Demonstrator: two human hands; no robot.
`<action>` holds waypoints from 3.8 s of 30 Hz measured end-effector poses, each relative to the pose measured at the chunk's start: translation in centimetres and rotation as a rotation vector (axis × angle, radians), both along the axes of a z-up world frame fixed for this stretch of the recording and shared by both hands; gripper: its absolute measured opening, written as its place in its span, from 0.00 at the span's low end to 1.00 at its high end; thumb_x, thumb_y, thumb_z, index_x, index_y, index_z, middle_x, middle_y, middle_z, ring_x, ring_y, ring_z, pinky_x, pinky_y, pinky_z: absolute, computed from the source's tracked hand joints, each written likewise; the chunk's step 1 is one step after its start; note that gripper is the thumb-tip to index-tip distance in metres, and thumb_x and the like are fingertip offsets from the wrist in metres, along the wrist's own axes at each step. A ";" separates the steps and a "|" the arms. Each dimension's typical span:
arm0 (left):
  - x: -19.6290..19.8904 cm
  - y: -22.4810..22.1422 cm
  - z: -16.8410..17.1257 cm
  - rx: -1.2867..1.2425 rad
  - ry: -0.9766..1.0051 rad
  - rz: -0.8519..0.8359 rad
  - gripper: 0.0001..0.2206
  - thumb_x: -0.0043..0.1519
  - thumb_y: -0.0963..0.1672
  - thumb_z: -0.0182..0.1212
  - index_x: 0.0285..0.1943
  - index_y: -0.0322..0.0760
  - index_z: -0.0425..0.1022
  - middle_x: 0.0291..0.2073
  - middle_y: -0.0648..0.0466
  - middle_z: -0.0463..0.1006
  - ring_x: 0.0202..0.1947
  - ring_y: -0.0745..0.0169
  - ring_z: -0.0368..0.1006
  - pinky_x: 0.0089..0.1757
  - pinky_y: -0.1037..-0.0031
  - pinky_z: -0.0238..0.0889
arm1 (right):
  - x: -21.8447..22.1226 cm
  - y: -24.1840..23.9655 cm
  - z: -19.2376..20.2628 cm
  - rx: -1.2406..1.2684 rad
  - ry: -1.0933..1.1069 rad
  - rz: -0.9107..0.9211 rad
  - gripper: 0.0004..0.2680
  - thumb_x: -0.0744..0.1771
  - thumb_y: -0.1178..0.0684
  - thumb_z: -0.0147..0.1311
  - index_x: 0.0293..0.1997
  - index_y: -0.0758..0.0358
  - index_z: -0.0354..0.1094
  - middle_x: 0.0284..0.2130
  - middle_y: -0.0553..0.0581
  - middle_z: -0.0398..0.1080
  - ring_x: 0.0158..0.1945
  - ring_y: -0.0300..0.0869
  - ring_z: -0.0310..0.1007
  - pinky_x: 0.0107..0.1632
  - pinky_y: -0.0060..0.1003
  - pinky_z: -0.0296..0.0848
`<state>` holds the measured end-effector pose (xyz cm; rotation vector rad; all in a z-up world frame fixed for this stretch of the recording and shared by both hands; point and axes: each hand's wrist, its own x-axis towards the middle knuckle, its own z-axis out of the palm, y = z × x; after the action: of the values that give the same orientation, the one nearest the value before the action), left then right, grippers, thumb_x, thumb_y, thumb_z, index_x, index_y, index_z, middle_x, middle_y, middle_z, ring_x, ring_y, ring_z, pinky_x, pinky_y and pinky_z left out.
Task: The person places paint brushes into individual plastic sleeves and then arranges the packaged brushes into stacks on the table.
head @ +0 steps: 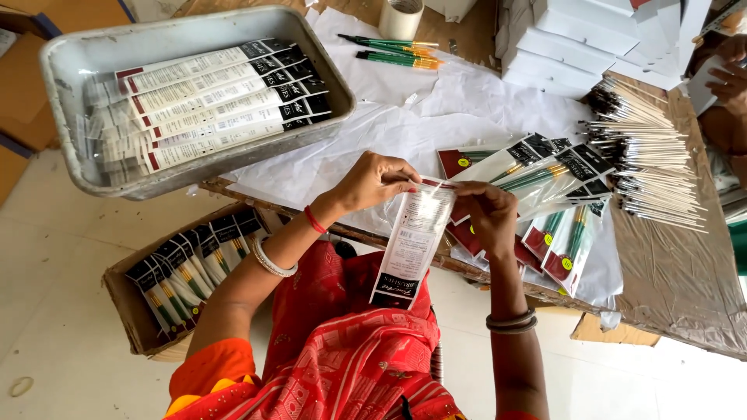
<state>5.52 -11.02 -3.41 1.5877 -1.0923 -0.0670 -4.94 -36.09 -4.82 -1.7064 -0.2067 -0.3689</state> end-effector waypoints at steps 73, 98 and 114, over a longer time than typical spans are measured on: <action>-9.1 -1.6 3.0 -0.151 0.043 0.221 0.10 0.71 0.39 0.56 0.59 0.30 0.77 0.40 0.47 0.86 0.35 0.64 0.80 0.36 0.78 0.70 | -9.8 5.6 8.0 -0.536 -0.572 -0.448 0.09 0.67 0.62 0.62 0.51 0.65 0.70 0.47 0.57 0.71 0.47 0.43 0.73 0.50 0.35 0.74; -11.9 0.0 4.6 -0.375 0.025 -0.004 0.13 0.75 0.40 0.50 0.66 0.27 0.70 0.51 0.44 0.84 0.53 0.60 0.82 0.51 0.74 0.77 | -11.9 -2.3 4.6 -0.463 -0.433 -0.335 0.09 0.74 0.65 0.47 0.63 0.71 0.68 0.59 0.65 0.73 0.62 0.46 0.75 0.65 0.40 0.77; -0.6 1.6 1.6 -0.130 -0.164 0.033 0.06 0.62 0.38 0.67 0.46 0.34 0.83 0.37 0.50 0.86 0.35 0.68 0.84 0.37 0.79 0.77 | 0.8 -0.7 0.8 0.072 -0.158 0.150 0.03 0.68 0.68 0.57 0.41 0.69 0.73 0.35 0.57 0.75 0.37 0.36 0.77 0.40 0.30 0.79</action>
<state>4.96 -9.46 -1.78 1.5136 -1.1724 0.1559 -4.09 -36.79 -3.98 -1.5808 -0.4294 -0.3953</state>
